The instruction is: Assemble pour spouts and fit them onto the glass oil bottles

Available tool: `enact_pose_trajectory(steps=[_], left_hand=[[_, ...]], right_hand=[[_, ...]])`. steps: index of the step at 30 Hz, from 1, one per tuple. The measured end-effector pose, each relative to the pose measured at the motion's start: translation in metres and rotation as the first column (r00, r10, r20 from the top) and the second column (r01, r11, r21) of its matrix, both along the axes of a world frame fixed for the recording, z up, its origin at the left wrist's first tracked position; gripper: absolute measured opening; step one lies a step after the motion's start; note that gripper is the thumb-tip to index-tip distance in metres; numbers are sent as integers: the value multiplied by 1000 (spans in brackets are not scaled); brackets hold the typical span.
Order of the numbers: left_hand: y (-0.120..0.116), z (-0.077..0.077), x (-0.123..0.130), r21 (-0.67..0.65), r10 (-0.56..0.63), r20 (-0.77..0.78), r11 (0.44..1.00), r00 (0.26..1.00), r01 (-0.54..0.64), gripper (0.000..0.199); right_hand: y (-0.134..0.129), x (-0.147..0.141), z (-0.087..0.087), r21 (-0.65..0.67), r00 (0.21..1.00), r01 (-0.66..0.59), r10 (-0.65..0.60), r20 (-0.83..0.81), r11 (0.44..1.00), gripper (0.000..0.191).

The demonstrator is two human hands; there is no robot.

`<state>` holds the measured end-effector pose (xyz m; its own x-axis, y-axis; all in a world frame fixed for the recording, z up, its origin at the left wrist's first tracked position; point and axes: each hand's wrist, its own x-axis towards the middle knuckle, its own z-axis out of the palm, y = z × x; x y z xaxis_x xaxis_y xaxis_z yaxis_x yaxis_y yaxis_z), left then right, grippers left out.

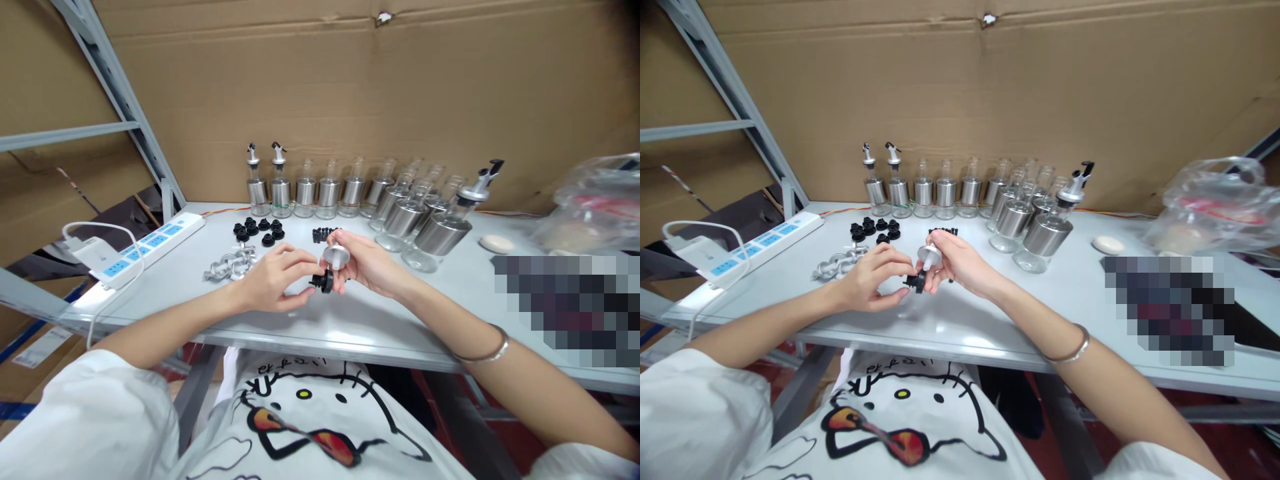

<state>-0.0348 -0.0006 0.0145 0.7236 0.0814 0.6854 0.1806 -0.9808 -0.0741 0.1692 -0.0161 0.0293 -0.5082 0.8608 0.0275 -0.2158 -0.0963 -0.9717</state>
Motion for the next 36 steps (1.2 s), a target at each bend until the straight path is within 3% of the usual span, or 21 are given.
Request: enact_pose_trajectory(steps=[4,7,10,12,18,21,26,32,36], left_hand=[[-1,-4,1,-9,-6,6,1000,1000,6,22],[-2,-6,1,-170,116,65,980,991,-103,13],[-3,-6,1,-493,279,155,853,948,-171,14],[-3,-6,2,-662,327,176,737,928,-134,20],[-2,-8,6,-852,300,238,521,924,50,27],[-2,-7,7,-881,286,291,452,913,140,30],[-2,-6,6,-879,261,286,455,922,144,34],[0,-8,5,-860,294,277,501,915,100,36],[2,-11,3,-835,276,299,540,914,110,33]], right_hand=[[-1,-1,-2,14,1000,-17,16,3,1000,31],[0,-2,-4,136,994,111,-112,-7,984,38],[2,-2,-4,333,938,346,-337,-85,877,42],[3,-2,-4,389,921,388,-370,-123,836,40],[1,-1,-1,394,947,317,-312,-80,862,39],[0,-1,-1,403,946,319,-314,-81,858,37],[-3,-2,-1,428,958,277,-284,-47,860,34],[-3,-1,-2,476,961,232,-275,20,848,33],[0,2,-6,574,940,193,-318,125,796,30]])
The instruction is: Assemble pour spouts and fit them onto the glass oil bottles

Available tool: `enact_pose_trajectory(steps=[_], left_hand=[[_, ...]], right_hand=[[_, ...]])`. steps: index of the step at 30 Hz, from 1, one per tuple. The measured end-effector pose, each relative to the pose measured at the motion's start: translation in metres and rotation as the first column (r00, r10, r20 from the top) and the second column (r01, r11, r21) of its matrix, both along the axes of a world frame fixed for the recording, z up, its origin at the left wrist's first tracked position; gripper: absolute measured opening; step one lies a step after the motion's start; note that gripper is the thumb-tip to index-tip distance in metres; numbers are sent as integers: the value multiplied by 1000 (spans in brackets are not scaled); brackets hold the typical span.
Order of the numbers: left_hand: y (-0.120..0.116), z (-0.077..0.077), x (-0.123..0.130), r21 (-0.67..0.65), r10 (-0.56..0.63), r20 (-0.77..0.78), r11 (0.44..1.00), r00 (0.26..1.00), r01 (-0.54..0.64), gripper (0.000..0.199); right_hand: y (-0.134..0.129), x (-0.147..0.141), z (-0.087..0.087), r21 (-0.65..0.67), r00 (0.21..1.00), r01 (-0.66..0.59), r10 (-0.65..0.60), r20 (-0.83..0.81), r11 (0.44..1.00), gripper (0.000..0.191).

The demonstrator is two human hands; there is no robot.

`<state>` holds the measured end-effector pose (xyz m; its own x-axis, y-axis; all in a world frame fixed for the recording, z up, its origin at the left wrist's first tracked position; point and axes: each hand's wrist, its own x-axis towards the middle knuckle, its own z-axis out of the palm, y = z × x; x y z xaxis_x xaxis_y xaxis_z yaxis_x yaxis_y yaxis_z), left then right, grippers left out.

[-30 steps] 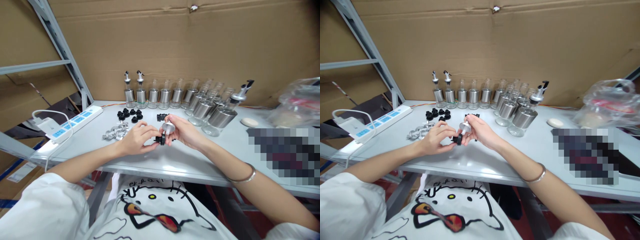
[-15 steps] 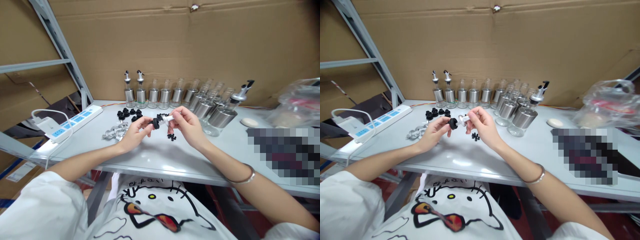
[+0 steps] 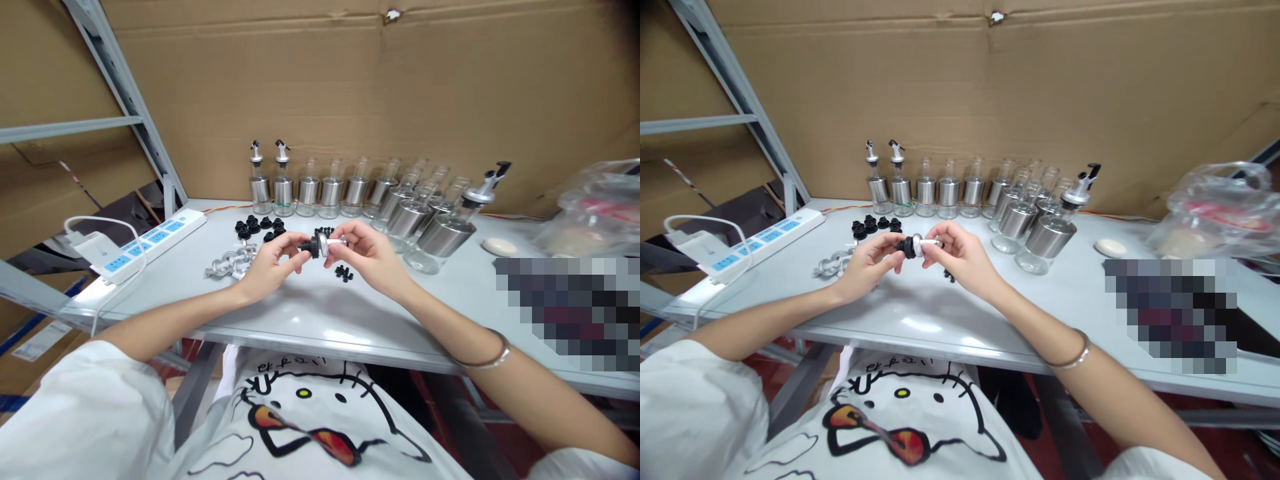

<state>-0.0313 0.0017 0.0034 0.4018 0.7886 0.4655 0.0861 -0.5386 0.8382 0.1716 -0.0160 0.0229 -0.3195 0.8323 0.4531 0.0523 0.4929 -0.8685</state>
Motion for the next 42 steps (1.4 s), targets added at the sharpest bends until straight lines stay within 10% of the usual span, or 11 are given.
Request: enact_pose_trajectory(steps=[15,28,38,42], left_hand=[[1,-4,-6,192,-42,30,981,999,36,24],[-3,3,-8,626,45,-137,778,990,51,14],[-3,9,-10,540,9,-249,832,968,131,14],[0,5,-8,408,40,-243,911,969,65,10]], right_hand=[[2,1,-8,638,922,-50,-210,325,768,19],[-6,-4,-6,148,958,-112,67,278,983,16],[-9,-5,-2,-72,963,-157,169,211,985,34],[-6,-5,-2,64,945,-111,85,316,992,26]])
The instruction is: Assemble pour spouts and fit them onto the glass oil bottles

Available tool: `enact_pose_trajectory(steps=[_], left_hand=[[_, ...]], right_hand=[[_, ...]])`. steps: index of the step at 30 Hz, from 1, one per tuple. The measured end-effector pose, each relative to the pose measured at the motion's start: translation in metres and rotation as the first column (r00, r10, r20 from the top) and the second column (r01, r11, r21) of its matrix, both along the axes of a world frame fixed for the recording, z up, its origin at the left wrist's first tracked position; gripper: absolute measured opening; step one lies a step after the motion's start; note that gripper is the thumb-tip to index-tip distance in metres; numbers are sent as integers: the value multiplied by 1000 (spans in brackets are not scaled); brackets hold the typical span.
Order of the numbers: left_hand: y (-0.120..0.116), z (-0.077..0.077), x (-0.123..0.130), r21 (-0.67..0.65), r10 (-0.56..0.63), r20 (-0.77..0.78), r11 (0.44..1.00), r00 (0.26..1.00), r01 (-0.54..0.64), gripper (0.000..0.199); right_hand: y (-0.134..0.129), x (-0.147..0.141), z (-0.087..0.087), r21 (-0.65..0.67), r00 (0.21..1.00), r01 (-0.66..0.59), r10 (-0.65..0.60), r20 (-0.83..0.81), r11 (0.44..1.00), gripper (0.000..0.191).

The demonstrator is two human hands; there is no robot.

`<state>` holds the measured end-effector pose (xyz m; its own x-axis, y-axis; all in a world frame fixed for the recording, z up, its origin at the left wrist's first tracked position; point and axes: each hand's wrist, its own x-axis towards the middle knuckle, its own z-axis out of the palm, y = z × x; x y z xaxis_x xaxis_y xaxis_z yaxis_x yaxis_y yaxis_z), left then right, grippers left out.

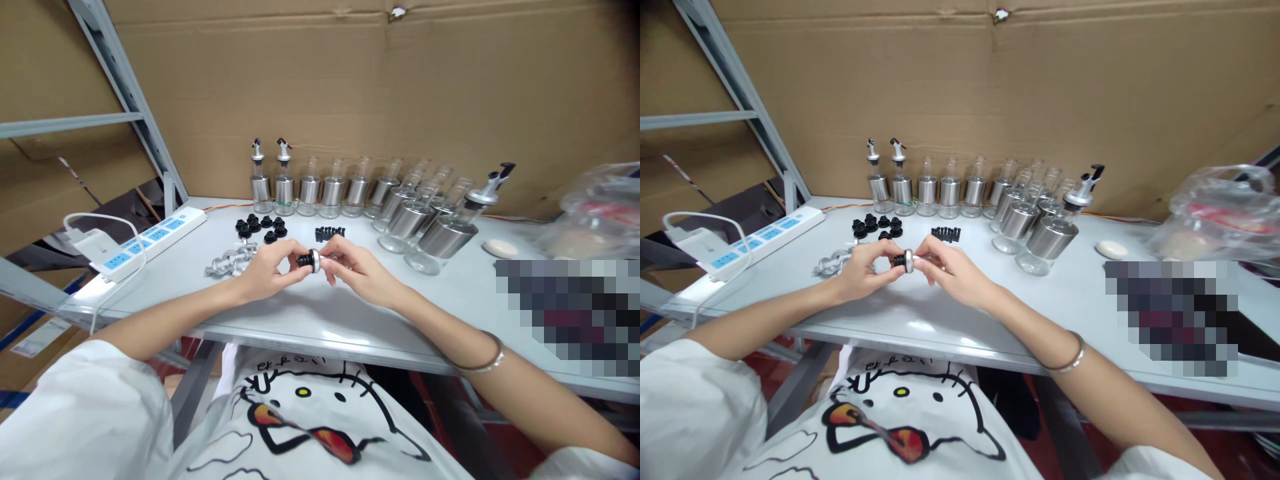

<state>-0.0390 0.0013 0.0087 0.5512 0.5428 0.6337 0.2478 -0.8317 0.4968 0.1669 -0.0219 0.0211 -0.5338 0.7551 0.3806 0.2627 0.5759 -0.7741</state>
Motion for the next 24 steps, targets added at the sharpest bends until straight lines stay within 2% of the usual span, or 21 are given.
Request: enact_pose_trajectory(steps=[2,4,6,8,11,13,16,20,24], left_hand=[[1,-2,2,-37,34,-11,999,999,-35,12],[2,-3,4,-49,50,-9,998,999,-50,14],[1,-2,5,-64,58,14,996,998,-57,17],[-1,0,5,-111,70,21,992,997,-68,20],[-3,1,4,-208,83,-19,974,996,-85,31],[-4,-1,3,-260,31,-29,965,999,-38,35],[-6,-2,3,-359,-86,38,929,996,93,29],[-10,-1,5,-482,-103,70,867,992,124,24],[-12,1,5,-508,-114,80,850,990,139,25]], right_hand=[[1,-1,0,176,995,75,-84,44,981,21],[0,-2,0,329,981,166,-190,41,930,18],[-2,-3,-1,359,972,203,-232,38,911,16],[-5,-4,-1,271,982,162,-183,54,949,16],[-9,-6,-2,58,996,65,-69,57,996,22],[-8,-7,-3,-49,999,37,-37,11,998,24],[-4,-6,-6,-165,994,21,-38,-100,986,24],[1,-4,-8,-233,980,-16,-31,-196,972,26],[2,-2,-7,-232,982,-37,-8,-190,972,26]])
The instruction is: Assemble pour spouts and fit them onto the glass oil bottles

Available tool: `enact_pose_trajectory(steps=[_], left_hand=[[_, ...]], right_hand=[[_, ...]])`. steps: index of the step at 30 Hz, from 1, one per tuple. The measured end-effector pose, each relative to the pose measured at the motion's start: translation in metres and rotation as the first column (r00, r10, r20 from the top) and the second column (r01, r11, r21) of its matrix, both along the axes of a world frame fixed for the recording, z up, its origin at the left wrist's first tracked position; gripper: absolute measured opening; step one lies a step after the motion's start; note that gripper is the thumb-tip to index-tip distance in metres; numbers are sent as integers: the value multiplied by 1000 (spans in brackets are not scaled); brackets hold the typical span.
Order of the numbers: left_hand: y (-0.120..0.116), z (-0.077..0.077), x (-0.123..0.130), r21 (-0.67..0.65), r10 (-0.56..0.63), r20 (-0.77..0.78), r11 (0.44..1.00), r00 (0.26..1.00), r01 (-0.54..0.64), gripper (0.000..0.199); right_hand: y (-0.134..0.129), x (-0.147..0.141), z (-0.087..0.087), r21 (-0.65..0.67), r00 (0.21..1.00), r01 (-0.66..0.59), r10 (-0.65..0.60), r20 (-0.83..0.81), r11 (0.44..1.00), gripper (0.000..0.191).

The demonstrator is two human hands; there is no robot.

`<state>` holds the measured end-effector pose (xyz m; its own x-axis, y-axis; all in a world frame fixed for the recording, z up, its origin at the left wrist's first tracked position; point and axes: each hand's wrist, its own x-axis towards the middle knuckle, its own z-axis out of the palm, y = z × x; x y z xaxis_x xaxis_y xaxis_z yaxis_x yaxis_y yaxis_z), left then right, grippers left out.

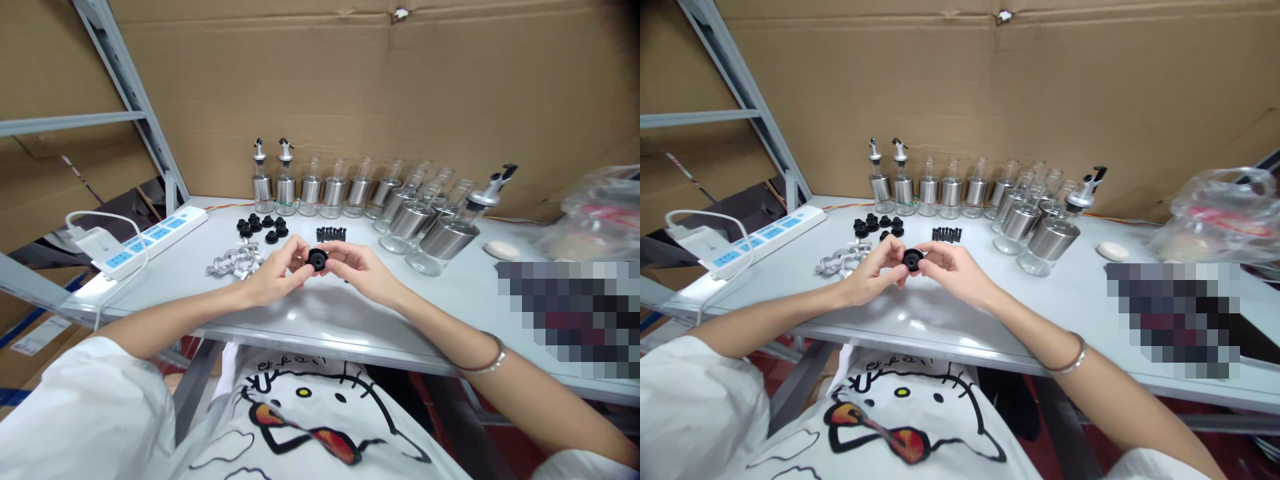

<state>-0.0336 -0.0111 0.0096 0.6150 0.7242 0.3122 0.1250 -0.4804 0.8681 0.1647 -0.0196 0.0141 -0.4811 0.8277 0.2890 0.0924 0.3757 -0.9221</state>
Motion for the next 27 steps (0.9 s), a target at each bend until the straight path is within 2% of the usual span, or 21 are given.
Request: enact_pose_trajectory(steps=[9,15,22,27], left_hand=[[-1,5,1,68,13,-24,998,1000,-11,26],[-1,5,2,55,9,-4,998,1000,-8,26],[-2,7,2,44,-2,-2,999,1000,2,25],[-1,7,2,82,-9,-13,997,1000,10,22]], right_hand=[[-1,2,-1,4,997,-5,5,71,1000,30],[-3,2,2,73,987,3,-14,158,997,26],[-3,2,1,87,990,-2,-10,143,996,25],[-4,2,3,95,985,17,-33,171,995,27]])
